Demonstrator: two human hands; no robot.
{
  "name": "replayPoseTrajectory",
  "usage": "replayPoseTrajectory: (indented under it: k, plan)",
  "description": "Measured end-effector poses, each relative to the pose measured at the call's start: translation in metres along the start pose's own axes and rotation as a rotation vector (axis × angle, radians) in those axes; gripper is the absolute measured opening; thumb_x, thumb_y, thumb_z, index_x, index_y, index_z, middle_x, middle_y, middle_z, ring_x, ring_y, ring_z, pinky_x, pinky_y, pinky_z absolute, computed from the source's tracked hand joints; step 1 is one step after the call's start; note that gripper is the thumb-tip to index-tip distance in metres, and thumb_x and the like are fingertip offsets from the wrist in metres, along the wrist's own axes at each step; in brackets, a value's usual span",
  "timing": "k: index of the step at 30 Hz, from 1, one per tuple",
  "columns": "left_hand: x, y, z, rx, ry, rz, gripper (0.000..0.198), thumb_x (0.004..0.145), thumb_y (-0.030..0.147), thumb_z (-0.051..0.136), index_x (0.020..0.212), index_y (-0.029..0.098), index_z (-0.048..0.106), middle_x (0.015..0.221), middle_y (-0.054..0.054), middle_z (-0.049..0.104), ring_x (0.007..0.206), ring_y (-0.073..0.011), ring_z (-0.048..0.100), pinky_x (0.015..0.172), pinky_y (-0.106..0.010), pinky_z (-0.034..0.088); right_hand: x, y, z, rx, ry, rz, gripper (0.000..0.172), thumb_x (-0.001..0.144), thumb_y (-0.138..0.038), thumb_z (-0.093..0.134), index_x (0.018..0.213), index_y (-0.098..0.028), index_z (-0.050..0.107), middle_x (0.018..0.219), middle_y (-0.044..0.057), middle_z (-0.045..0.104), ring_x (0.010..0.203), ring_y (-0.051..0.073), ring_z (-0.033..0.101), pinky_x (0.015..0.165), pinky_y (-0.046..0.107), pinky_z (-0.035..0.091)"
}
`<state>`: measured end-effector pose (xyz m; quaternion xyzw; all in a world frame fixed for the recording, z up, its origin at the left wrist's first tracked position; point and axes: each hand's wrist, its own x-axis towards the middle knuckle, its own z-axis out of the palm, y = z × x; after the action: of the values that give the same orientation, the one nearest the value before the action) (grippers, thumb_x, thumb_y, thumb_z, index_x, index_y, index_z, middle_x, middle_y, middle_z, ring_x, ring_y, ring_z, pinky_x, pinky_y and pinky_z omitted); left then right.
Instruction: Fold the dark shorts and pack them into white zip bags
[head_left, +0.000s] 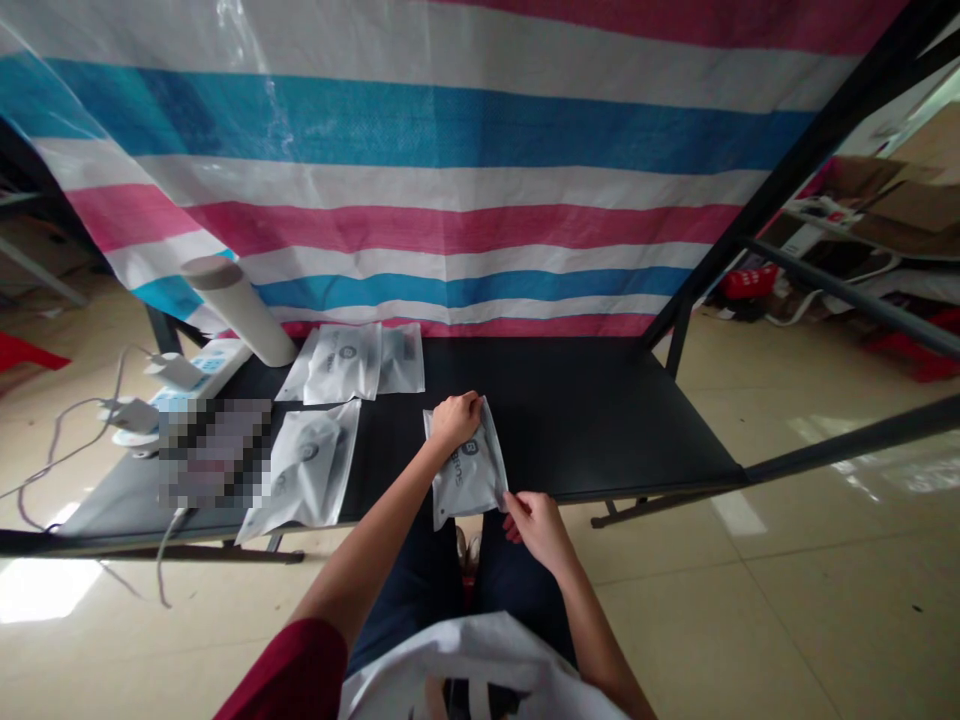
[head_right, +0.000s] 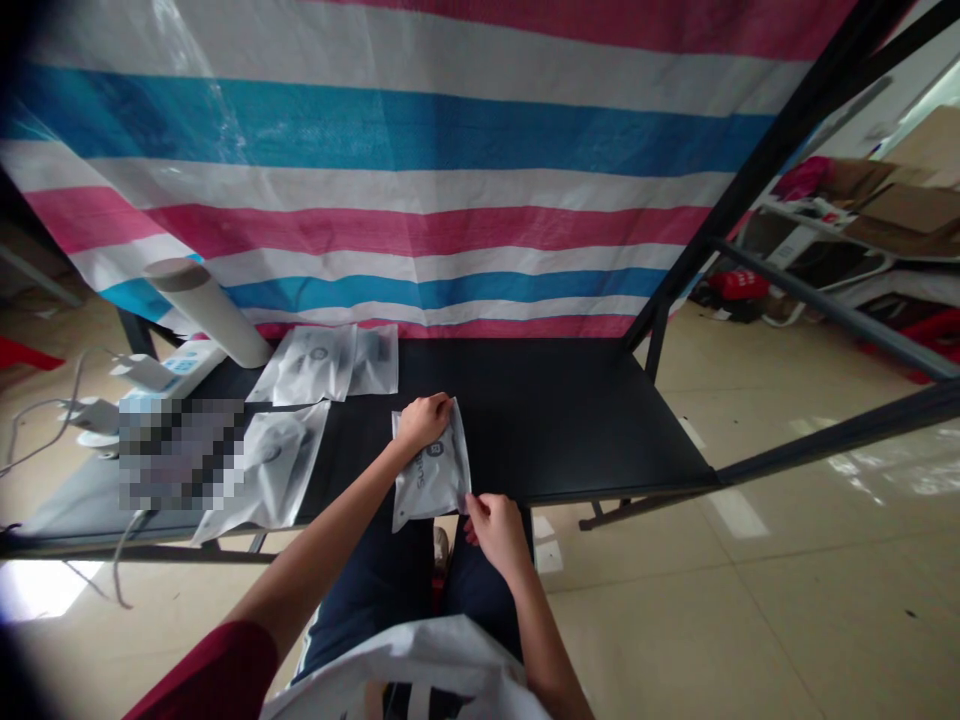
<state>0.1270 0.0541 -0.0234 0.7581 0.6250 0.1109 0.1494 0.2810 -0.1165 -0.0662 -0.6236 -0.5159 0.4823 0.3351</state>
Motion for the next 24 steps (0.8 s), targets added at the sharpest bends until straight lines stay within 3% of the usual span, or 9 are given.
replayPoseTrajectory:
  k: [3, 6, 10, 12, 16, 20, 24]
  plan:
    - [-0.002, 0.004, -0.009, -0.006, 0.078, 0.106, 0.041, 0.098, 0.046, 0.037, 0.103, 0.023, 0.070, 0.100, -0.009, 0.072, 0.100, -0.0253, 0.063, 0.086, -0.035, 0.043, 0.004, -0.001, -0.009, 0.038, 0.033, -0.005, 0.055, 0.086, -0.068, 0.048, 0.084, -0.016, 0.065, 0.069, 0.007, 0.069, 0.052, 0.019, 0.066, 0.044, 0.026, 0.050]
    - [-0.012, 0.008, -0.022, -0.011, 0.264, 0.231, 0.040, 0.097, 0.047, 0.040, 0.114, 0.023, 0.067, 0.112, -0.009, 0.069, 0.111, -0.0279, 0.056, 0.096, -0.042, 0.039, 0.014, -0.005, -0.018, 0.092, 0.088, -0.039, 0.055, 0.086, -0.064, 0.052, 0.110, -0.017, 0.065, 0.083, 0.008, 0.071, 0.060, 0.018, 0.069, 0.049, 0.027, 0.054]
    - [-0.041, 0.009, -0.033, -0.054, 0.388, 0.257, 0.042, 0.097, 0.046, 0.042, 0.128, 0.023, 0.058, 0.126, -0.011, 0.062, 0.119, -0.0286, 0.050, 0.099, -0.044, 0.038, 0.038, -0.010, -0.025, 0.190, 0.071, -0.081, 0.052, 0.085, -0.059, 0.054, 0.112, -0.017, 0.064, 0.094, 0.009, 0.070, 0.069, 0.018, 0.069, 0.053, 0.027, 0.057]
    - [-0.057, 0.004, -0.027, -0.081, 0.383, 0.232, 0.045, 0.096, 0.047, 0.042, 0.133, 0.022, 0.053, 0.131, -0.011, 0.057, 0.124, -0.0294, 0.046, 0.101, -0.045, 0.038, 0.052, -0.013, -0.025, 0.208, 0.013, -0.094, 0.047, 0.086, -0.055, 0.054, 0.108, -0.016, 0.066, 0.092, 0.008, 0.070, 0.069, 0.017, 0.068, 0.054, 0.027, 0.056]
    - [-0.080, -0.015, 0.003, -0.134, 0.319, 0.209, 0.053, 0.096, 0.048, 0.042, 0.140, 0.017, 0.044, 0.142, -0.015, 0.048, 0.136, -0.0302, 0.039, 0.112, -0.050, 0.033, 0.081, -0.023, -0.018, 0.134, -0.098, -0.149, 0.036, 0.088, -0.040, 0.052, 0.109, -0.016, 0.068, 0.090, 0.007, 0.070, 0.065, 0.014, 0.064, 0.050, 0.023, 0.052]
    - [-0.084, -0.030, 0.024, -0.191, 0.278, 0.205, 0.055, 0.098, 0.046, 0.039, 0.143, 0.015, 0.040, 0.149, -0.017, 0.042, 0.142, -0.0290, 0.034, 0.117, -0.048, 0.030, 0.103, -0.025, -0.006, 0.144, -0.023, -0.144, 0.041, 0.087, -0.029, 0.048, 0.124, -0.016, 0.058, 0.084, 0.005, 0.071, 0.058, 0.014, 0.062, 0.050, 0.023, 0.049]
    - [-0.083, -0.033, 0.026, -0.227, 0.278, 0.198, 0.055, 0.099, 0.046, 0.038, 0.144, 0.014, 0.038, 0.149, -0.017, 0.042, 0.143, -0.0282, 0.034, 0.117, -0.048, 0.032, 0.111, -0.020, -0.001, 0.070, 0.003, -0.200, 0.027, 0.081, -0.025, 0.060, 0.104, -0.013, 0.067, 0.087, 0.010, 0.074, 0.077, 0.021, 0.069, 0.067, 0.029, 0.053]
